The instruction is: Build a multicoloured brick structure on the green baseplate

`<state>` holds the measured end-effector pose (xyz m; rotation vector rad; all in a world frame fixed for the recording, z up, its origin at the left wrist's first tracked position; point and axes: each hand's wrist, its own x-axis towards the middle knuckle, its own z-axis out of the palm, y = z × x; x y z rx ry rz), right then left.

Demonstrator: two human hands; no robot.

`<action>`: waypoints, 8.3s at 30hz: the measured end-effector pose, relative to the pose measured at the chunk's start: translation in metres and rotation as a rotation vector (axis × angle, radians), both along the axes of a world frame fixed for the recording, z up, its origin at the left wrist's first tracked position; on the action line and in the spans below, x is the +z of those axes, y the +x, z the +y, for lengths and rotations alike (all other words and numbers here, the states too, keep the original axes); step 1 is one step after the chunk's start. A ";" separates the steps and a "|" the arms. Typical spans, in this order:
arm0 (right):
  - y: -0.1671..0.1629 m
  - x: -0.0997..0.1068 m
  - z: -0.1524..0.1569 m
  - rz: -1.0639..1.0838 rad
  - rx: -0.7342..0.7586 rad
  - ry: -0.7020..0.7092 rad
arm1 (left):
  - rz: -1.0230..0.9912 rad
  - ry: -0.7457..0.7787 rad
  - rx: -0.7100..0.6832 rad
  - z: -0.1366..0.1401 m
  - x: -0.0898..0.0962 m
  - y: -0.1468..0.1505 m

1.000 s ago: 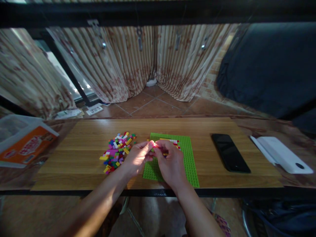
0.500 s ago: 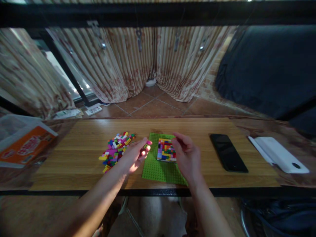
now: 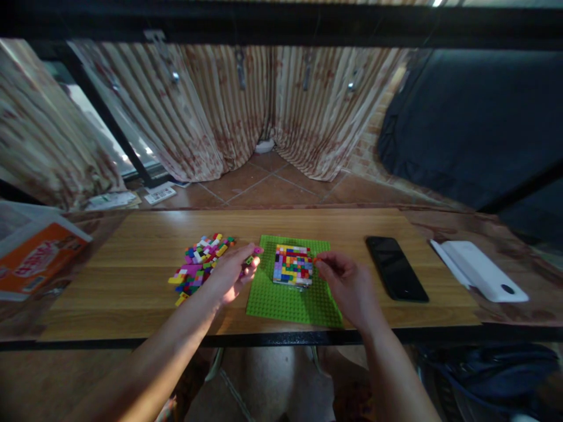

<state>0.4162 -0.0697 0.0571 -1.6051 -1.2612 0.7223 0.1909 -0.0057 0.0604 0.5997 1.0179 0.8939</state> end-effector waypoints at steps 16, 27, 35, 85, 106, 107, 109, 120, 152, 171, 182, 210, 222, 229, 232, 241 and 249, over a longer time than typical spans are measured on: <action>-0.015 -0.005 -0.005 -0.213 0.228 0.107 | 0.050 0.000 -0.007 0.002 0.002 0.001; -0.021 -0.008 -0.003 -0.189 0.155 0.144 | 0.081 -0.008 0.000 0.002 -0.002 0.002; -0.021 -0.011 -0.005 -0.243 0.162 0.156 | 0.077 0.023 -0.045 -0.001 -0.003 0.003; -0.031 0.010 0.000 -0.100 0.191 0.214 | -0.132 0.113 -0.250 -0.012 0.006 0.007; 0.002 0.004 -0.005 -0.114 0.060 0.003 | -0.032 0.049 -0.159 -0.006 0.008 0.003; 0.002 0.004 -0.004 -0.097 0.056 0.009 | -0.030 0.048 -0.155 -0.006 0.008 0.003; 0.002 0.003 -0.003 -0.081 0.051 0.016 | -0.027 0.045 -0.157 -0.006 0.007 0.002; -0.006 0.004 -0.002 -0.264 0.104 0.066 | -0.010 0.033 -0.146 -0.007 0.011 0.003; -0.003 0.004 -0.004 -0.175 0.129 -0.016 | 0.020 0.035 -0.161 -0.007 0.013 0.003; 0.001 0.006 -0.006 -0.156 0.119 -0.070 | 0.020 0.028 -0.160 -0.006 0.012 0.003; 0.004 0.009 -0.009 -0.198 0.192 -0.049 | 0.023 0.026 -0.166 -0.007 0.013 0.003; 0.009 0.004 0.000 -0.323 0.206 -0.220 | 0.088 0.045 -0.198 -0.010 0.016 0.004; 0.007 0.001 0.002 -0.348 0.221 -0.190 | 0.082 0.008 -0.150 -0.009 0.015 0.005; 0.004 0.001 0.000 -0.356 0.226 -0.195 | 0.002 -0.026 -0.174 -0.006 0.004 0.007; 0.004 0.003 -0.002 -0.394 0.209 -0.165 | -0.090 -0.072 -0.182 -0.006 0.003 0.006; -0.031 0.017 -0.005 -0.360 0.084 0.195 | -0.406 -0.157 -0.182 -0.005 0.010 0.005; -0.069 0.017 -0.001 -0.370 0.285 0.386 | -0.530 -0.133 -0.192 -0.007 0.015 0.001</action>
